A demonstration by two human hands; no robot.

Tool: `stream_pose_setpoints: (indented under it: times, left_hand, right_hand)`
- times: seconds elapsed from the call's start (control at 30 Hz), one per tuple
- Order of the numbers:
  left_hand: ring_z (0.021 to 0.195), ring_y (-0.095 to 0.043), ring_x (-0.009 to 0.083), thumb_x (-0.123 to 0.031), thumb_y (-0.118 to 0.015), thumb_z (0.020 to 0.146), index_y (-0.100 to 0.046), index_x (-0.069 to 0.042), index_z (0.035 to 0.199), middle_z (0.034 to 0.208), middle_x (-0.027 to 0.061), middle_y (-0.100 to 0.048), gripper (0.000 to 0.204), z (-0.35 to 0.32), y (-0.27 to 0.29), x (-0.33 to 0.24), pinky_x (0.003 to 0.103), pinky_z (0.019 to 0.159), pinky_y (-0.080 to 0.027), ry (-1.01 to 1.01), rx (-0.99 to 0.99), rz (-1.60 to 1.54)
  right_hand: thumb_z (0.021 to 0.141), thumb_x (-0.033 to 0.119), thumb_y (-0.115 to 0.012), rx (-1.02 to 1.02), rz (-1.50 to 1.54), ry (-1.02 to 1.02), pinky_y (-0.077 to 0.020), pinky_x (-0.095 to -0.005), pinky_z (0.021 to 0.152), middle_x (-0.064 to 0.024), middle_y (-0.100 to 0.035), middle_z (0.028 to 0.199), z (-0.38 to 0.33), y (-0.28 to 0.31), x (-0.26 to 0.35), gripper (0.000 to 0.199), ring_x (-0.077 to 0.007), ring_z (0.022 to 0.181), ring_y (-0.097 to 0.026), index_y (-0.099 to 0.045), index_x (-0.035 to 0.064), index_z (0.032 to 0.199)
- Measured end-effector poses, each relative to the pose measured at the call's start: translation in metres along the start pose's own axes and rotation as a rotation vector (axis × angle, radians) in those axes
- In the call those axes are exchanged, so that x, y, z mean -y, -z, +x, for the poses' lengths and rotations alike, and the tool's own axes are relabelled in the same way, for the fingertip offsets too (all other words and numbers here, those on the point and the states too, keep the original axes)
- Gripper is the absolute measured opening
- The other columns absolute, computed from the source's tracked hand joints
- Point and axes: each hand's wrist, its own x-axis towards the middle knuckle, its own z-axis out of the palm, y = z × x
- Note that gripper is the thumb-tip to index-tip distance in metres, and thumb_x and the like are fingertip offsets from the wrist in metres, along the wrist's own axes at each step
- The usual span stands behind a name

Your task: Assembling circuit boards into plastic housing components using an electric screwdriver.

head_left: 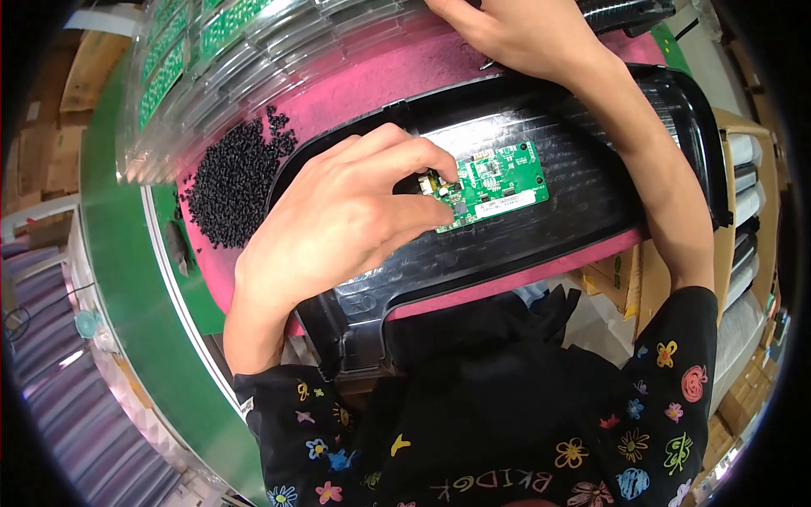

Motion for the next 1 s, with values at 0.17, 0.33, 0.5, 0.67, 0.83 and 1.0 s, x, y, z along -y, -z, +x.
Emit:
stream_pose_setpoints:
  times: [0.17, 0.33, 0.5, 0.67, 0.83, 1.0]
  left_hand:
    - [0.093, -0.064, 0.0245, -0.006, -0.078, 0.063, -0.074, -0.006, 0.084, 0.106, 0.0039, -0.066, 0.022, -0.0009, -0.0014, 0.0015, 0.035, 0.075, -0.054, -0.005, -0.004, 0.017]
    - [0.091, -0.064, 0.0246, -0.006, -0.079, 0.063, -0.074, -0.007, 0.084, 0.104, 0.0045, -0.067, 0.021, -0.0026, -0.0025, 0.0023, 0.034, 0.072, -0.053, -0.021, -0.02, 0.02]
    - [0.091, -0.064, 0.0246, -0.006, -0.078, 0.062, -0.074, -0.007, 0.084, 0.105, 0.0044, -0.067, 0.022, -0.0009, -0.0019, 0.0031, 0.034, 0.072, -0.054, -0.024, -0.007, 0.025]
    - [0.092, -0.064, 0.0243, -0.005, -0.078, 0.061, -0.074, -0.007, 0.084, 0.104, 0.0037, -0.068, 0.023, -0.0006, -0.0011, 0.0008, 0.034, 0.072, -0.054, -0.02, -0.01, 0.034]
    - [0.092, -0.064, 0.0237, -0.004, -0.077, 0.061, -0.073, -0.008, 0.082, 0.105, 0.0023, -0.067, 0.022, -0.0006, -0.0016, 0.0012, 0.034, 0.072, -0.054, 0.0, 0.001, 0.063]
    - [0.091, -0.064, 0.0234, -0.004, -0.077, 0.062, -0.073, -0.008, 0.082, 0.104, 0.0024, -0.067, 0.021, -0.0007, -0.0009, -0.0006, 0.034, 0.071, -0.054, -0.003, -0.004, 0.049]
  right_hand:
    - [0.09, 0.017, -0.063, 0.01, 0.009, -0.01, -0.0414, -0.0445, 0.101, -0.0183, -0.063, 0.113, 0.001, 0.0007, 0.0022, 0.032, -0.0347, 0.108, -0.058, -0.059, 0.0002, 0.117]
    - [0.091, 0.017, -0.062, 0.016, -0.003, -0.002, -0.0415, -0.0443, 0.1, -0.0181, -0.063, 0.111, 0.0008, 0.0017, 0.0029, 0.031, -0.0345, 0.107, -0.058, -0.058, -0.0001, 0.117]
    - [0.091, 0.017, -0.062, 0.002, -0.012, 0.004, -0.0413, -0.0444, 0.1, -0.0181, -0.062, 0.111, -0.0001, 0.0003, 0.0013, 0.031, -0.0345, 0.106, -0.058, -0.058, -0.0002, 0.117]
    - [0.091, 0.017, -0.062, -0.011, -0.012, 0.009, -0.0411, -0.0444, 0.1, -0.0182, -0.062, 0.11, -0.001, -0.001, 0.0, 0.031, -0.0344, 0.107, -0.058, -0.058, 0.0, 0.117]
    - [0.09, 0.017, -0.062, -0.004, -0.025, 0.007, -0.0412, -0.0442, 0.1, -0.0182, -0.062, 0.11, -0.0013, -0.004, -0.0008, 0.032, -0.0344, 0.107, -0.057, -0.058, 0.0, 0.117]
    - [0.09, 0.017, -0.062, -0.013, -0.02, 0.011, -0.0412, -0.0443, 0.1, -0.0181, -0.062, 0.109, -0.0014, -0.0012, 0.0016, 0.032, -0.0345, 0.107, -0.057, -0.058, 0.0001, 0.117]
